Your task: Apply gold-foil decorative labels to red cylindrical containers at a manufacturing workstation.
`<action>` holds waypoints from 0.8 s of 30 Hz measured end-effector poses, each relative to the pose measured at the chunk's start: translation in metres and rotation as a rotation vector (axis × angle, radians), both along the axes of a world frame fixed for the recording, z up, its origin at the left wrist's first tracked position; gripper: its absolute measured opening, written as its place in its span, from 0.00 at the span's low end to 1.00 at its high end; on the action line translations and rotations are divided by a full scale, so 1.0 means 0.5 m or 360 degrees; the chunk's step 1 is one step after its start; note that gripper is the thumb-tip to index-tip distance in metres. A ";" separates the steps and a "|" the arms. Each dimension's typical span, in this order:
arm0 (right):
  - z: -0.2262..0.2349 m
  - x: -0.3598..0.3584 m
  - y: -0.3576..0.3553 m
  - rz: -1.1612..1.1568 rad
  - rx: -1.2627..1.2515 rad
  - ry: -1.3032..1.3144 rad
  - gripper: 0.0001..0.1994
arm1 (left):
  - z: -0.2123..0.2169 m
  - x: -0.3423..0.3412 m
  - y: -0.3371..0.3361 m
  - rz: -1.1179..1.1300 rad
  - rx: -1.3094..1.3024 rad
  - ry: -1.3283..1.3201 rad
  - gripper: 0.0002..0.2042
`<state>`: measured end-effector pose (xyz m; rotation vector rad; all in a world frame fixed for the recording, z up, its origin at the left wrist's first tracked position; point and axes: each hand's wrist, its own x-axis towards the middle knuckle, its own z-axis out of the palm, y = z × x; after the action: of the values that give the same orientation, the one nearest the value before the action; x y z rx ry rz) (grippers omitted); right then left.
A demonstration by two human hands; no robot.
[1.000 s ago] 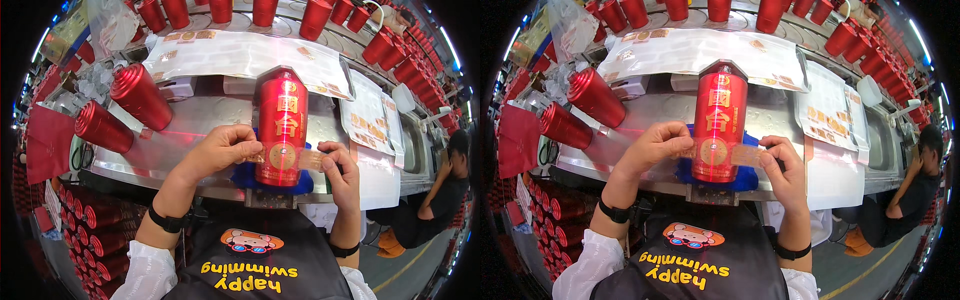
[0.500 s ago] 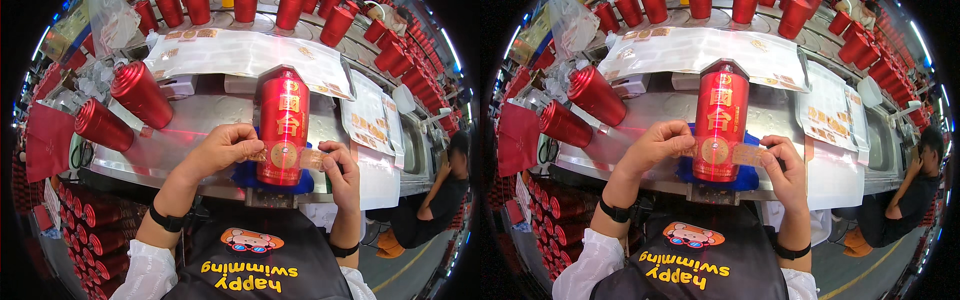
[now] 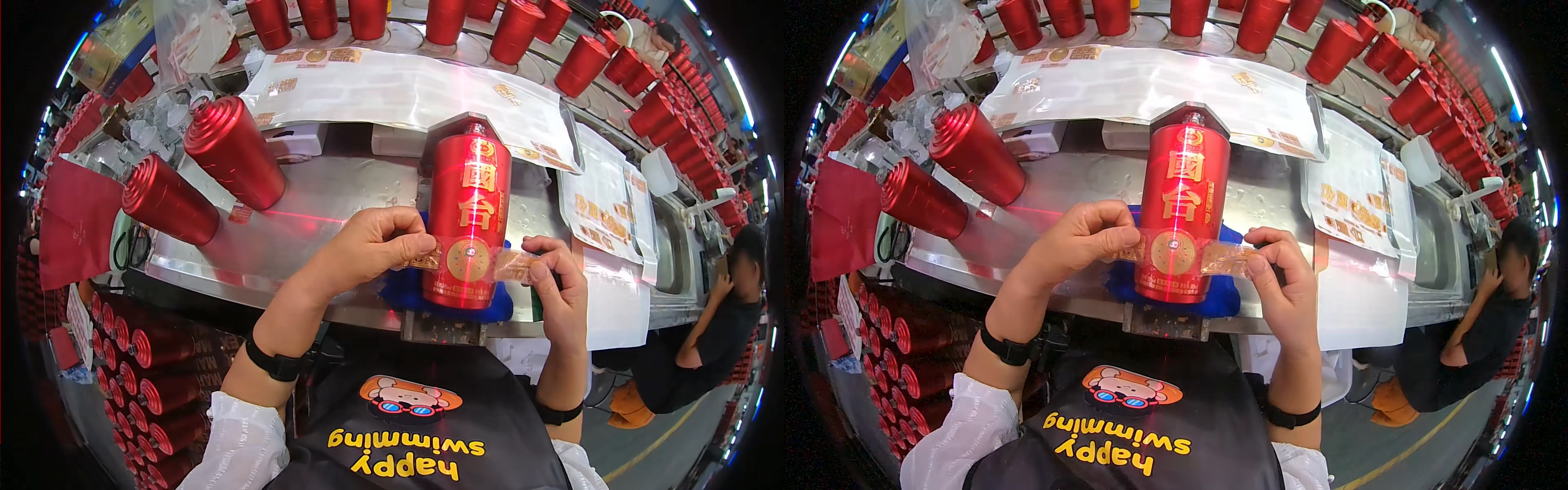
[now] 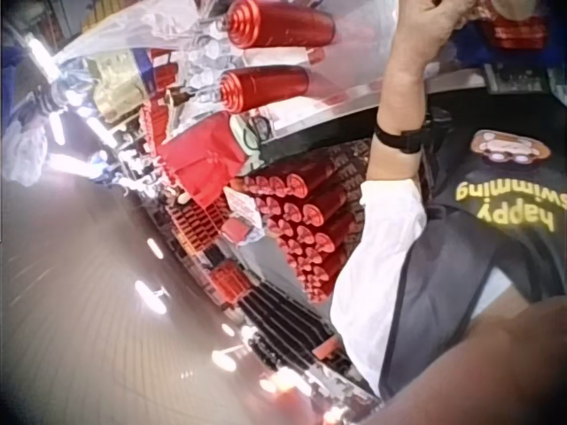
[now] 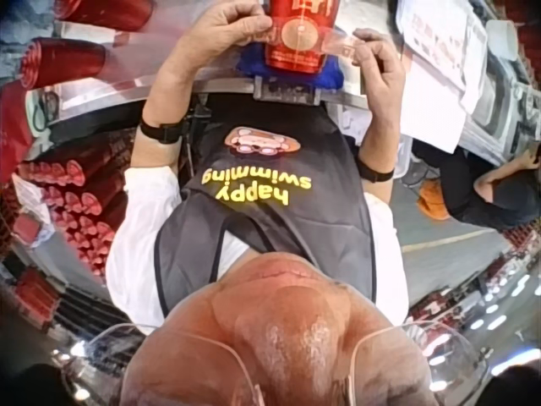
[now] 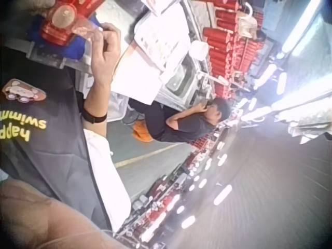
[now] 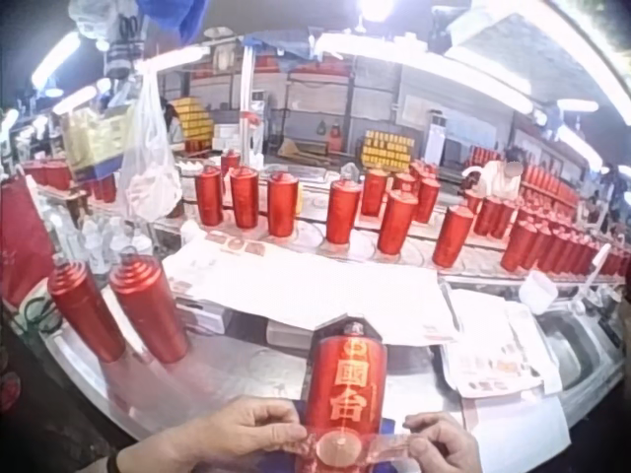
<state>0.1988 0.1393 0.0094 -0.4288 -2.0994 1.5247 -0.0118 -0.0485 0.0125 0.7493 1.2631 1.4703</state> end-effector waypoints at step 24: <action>0.006 -0.001 -0.002 -0.0047 0.0028 -0.0137 0.09 | -0.041 0.013 -0.006 0.0108 0.0057 0.0069 0.10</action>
<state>0.1982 0.1383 0.0122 -0.5249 -2.1605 1.4943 -0.0053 -0.0514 -0.0079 0.7721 1.3092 1.5425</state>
